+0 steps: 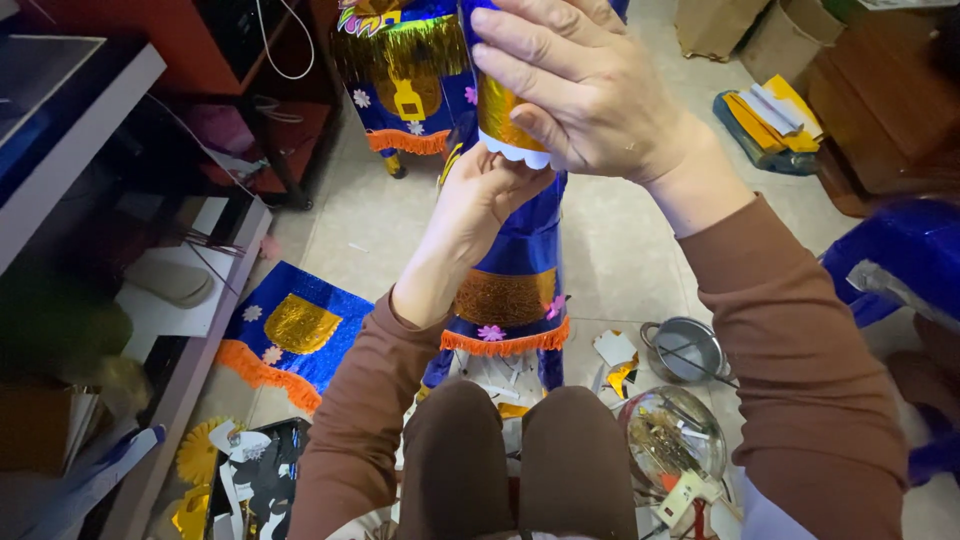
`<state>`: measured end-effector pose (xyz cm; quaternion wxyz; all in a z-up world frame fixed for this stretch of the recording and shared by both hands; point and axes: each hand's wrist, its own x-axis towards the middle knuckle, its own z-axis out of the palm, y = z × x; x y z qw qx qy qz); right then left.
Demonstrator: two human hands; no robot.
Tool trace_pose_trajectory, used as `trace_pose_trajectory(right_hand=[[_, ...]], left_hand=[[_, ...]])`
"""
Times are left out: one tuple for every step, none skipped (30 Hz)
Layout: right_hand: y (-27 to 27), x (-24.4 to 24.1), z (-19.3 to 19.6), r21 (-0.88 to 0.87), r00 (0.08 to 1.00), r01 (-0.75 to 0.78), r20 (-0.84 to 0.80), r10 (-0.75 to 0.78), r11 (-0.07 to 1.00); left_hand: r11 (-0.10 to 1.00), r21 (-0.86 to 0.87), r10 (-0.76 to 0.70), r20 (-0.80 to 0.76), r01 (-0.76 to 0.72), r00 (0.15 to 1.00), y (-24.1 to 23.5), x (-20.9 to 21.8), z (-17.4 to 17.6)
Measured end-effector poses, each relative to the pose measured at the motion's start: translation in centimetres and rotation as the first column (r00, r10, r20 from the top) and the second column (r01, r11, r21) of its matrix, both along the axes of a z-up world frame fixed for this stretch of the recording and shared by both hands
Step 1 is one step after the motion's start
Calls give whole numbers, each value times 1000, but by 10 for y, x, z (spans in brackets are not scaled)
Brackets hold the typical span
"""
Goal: Decorating a horse-shaped craft object with paper, foil, and ribbon using scissors and a glue gun
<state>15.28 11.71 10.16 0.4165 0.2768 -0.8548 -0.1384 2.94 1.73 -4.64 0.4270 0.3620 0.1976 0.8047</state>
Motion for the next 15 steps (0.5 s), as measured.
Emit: trace_pose_trajectory(right_hand=[[-1,-1,0,-1,1000,-1,0,1,1000],[-1,-1,1,-2,1000,-12,-1,12,1000],[-1,-2,1,-4,1000,-23,-2,23,1000],[-1,-2,1,-5,1000,-23,0,23,1000],[-2,-2,1,-8,1000,-25,4,25,1000],[-2,-2,1,-12,1000,-28,7,28,1000],[-2,-3,0,-13,1000,-27,9,27,1000],[-1,-3,-1,-18,1000,-29,4,29,999],[-1,-2,-1,-22,1000,-32,-1,32,999],[-2,-2,-1,-23,1000,-31,-1,31,999],[-3,-2,-1,-26,999,-34,0,34,999],[-3,-2,0,-28,999,-36,0,36,999],[-2,-2,-1,-28,999,-36,-1,36,999],[-1,-1,-1,-39,999,-39,6,39,998],[0,-1,-2,-50,999,-42,13,42,998]], left_hand=[[1000,-1,1,0,-1,1000,-1,0,0],[1000,1,-3,-4,3,1000,-1,0,1],[1000,2,-7,-8,7,1000,-2,0,1],[1000,1,-7,-6,7,1000,-2,0,1],[1000,2,-7,5,7,1000,-2,0,1],[1000,3,-7,15,7,1000,-2,0,1],[1000,2,-8,16,8,1000,-3,1,3],[1000,-12,1,19,-1,1000,-4,2,5],[1000,-26,10,22,-9,1000,-4,3,8],[1000,-27,9,22,-8,1000,-4,3,7],[1000,-16,-2,26,2,1000,-5,2,6],[1000,-5,-12,28,12,1000,-4,2,6],[1000,-6,-13,28,13,1000,-5,0,5],[1000,-6,-20,-2,20,1000,-6,-1,3],[1000,-6,-27,-31,27,999,-7,-3,2]])
